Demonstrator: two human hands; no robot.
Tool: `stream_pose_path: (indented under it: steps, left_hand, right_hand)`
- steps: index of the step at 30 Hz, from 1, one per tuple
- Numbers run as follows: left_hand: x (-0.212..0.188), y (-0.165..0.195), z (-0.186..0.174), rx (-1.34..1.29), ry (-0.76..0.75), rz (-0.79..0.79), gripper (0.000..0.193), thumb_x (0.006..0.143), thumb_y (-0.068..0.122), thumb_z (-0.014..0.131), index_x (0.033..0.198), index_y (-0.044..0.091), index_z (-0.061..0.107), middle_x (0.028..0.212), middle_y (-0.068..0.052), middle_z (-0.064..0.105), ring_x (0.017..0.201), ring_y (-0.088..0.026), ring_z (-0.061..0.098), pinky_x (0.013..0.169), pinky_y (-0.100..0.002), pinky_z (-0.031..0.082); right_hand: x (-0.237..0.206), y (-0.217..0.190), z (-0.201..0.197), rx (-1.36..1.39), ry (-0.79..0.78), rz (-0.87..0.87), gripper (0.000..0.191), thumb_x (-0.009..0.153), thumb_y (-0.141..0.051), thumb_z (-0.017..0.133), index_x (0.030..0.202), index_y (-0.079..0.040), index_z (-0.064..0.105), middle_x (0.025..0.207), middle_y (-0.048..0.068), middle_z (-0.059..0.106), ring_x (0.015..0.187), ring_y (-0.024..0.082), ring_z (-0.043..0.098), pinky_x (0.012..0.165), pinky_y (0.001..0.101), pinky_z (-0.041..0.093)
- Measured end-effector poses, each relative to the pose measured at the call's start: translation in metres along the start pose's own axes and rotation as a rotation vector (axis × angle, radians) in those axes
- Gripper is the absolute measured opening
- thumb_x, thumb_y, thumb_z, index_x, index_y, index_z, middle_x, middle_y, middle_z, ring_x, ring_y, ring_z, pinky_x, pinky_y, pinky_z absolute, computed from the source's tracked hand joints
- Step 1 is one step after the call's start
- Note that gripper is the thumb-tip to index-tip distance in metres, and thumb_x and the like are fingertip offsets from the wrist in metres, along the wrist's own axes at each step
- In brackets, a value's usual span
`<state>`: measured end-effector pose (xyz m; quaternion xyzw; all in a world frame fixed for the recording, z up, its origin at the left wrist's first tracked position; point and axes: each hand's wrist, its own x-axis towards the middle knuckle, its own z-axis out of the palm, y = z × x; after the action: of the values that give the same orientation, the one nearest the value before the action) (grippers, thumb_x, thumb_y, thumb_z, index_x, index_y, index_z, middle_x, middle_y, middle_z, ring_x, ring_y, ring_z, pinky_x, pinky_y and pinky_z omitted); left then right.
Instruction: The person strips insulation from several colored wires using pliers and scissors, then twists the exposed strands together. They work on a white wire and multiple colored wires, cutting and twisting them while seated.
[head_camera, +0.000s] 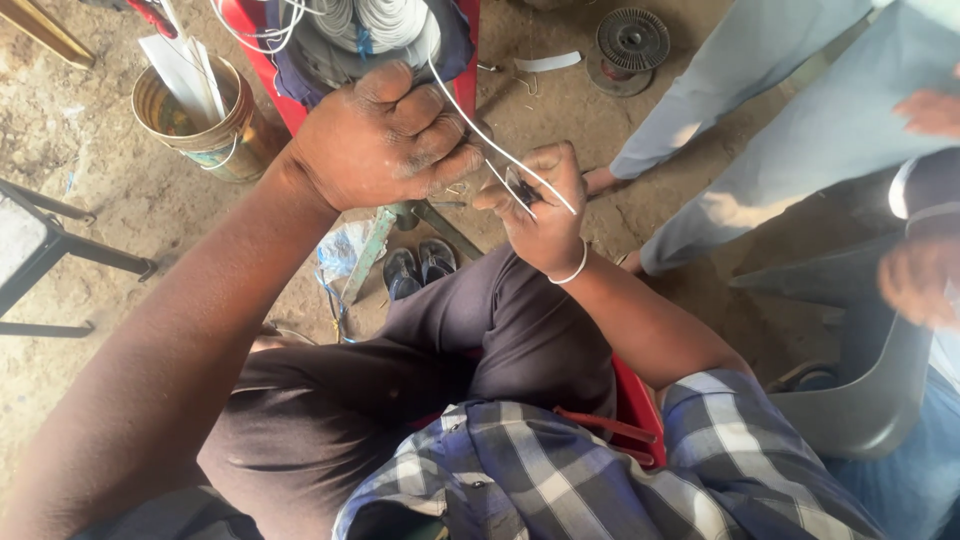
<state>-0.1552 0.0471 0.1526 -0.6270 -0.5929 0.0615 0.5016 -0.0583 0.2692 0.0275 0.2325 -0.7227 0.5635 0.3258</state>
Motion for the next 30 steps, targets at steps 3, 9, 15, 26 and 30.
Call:
stream_pose_path:
  steps: [3,9,15,26,30]
  left_hand:
    - [0.002,0.0,-0.002,0.012,-0.003,-0.006,0.02,0.086,0.022,0.073,0.106,0.027,0.073,0.097,0.01,0.066,0.099,-0.013,0.062,0.087,-0.028,0.047]
    - [0.001,0.0,-0.004,0.052,-0.022,-0.014,0.018,0.088,0.022,0.073,0.105,0.027,0.072,0.095,0.01,0.064,0.099,-0.011,0.062,0.088,-0.027,0.047]
    - [0.001,0.0,-0.001,-0.019,-0.059,-0.043,0.005,0.097,0.025,0.073,0.099,0.027,0.069,0.097,0.011,0.065,0.097,-0.012,0.063,0.087,-0.027,0.046]
    - [0.011,0.004,-0.003,0.049,-0.013,-0.088,0.009,0.095,0.02,0.065,0.101,0.022,0.072,0.101,0.006,0.069,0.103,-0.012,0.065,0.096,-0.028,0.046]
    - [0.02,0.006,-0.008,0.101,-0.008,-0.099,0.024,0.082,0.027,0.065,0.102,0.022,0.076,0.104,0.007,0.074,0.099,-0.009,0.065,0.089,-0.026,0.046]
  right_hand:
    - [0.003,0.001,0.002,0.057,0.022,0.031,0.037,0.103,-0.004,0.072,0.112,-0.001,0.036,0.096,0.011,0.067,0.089,0.017,0.076,0.081,0.028,0.064]
    - [0.006,-0.004,0.006,-0.049,0.032,-0.046,0.04,0.1,-0.013,0.076,0.11,0.0,0.039,0.089,0.009,0.066,0.081,0.014,0.07,0.072,0.0247,0.057]
    - [0.011,-0.001,0.001,-0.018,0.034,-0.062,0.037,0.104,-0.019,0.076,0.106,-0.004,0.042,0.079,0.002,0.059,0.063,0.005,0.054,0.055,0.0186,0.043]
    - [-0.012,-0.033,-0.064,0.147,0.155,-0.001,0.016,0.109,-0.017,0.065,0.106,-0.003,0.057,0.085,0.005,0.063,0.071,0.008,0.06,0.065,0.0254,0.054]
    - [-0.019,-0.023,-0.064,-0.092,0.011,0.147,0.016,0.106,-0.011,0.071,0.102,0.003,0.065,0.092,0.009,0.068,0.081,0.015,0.063,0.075,0.0285,0.054]
